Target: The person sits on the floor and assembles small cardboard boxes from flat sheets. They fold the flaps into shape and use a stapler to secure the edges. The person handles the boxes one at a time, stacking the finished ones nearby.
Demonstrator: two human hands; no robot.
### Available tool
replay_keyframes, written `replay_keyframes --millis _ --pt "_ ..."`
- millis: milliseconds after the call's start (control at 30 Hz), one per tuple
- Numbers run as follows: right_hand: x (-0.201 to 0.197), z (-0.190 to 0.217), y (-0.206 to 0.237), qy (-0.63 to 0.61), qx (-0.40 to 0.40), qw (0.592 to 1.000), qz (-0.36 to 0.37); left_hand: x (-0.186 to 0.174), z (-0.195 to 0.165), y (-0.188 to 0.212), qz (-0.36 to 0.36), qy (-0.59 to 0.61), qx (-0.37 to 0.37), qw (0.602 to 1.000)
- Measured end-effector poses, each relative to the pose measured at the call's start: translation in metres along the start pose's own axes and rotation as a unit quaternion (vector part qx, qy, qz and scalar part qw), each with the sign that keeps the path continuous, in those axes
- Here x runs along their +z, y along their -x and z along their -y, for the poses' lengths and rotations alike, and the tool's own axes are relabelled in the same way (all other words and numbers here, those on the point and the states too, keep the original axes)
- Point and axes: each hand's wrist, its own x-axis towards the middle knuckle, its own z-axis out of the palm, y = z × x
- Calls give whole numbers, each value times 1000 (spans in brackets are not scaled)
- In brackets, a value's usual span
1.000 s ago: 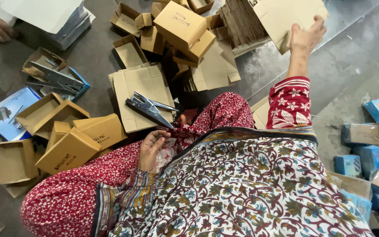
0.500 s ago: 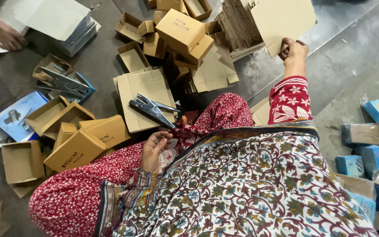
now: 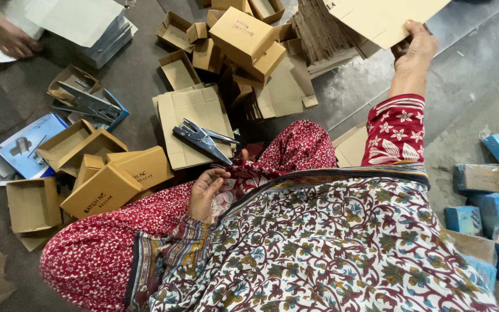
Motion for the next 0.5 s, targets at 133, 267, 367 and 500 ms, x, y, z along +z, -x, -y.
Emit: replay_keyframes --millis 133,267,367,500 --pt "0 9 -8 -57 -49 996 55 4 -4 2 -3 -5 10 1000" --pt "-1 11 23 -41 -94 985 137 12 -26 4 8 -27 52 998" --pt "-17 -14 88 98 -94 950 281 18 -51 2 21 -1 121 992" --pt "-47 -79 174 114 76 913 384 27 -69 3 42 40 183 981"
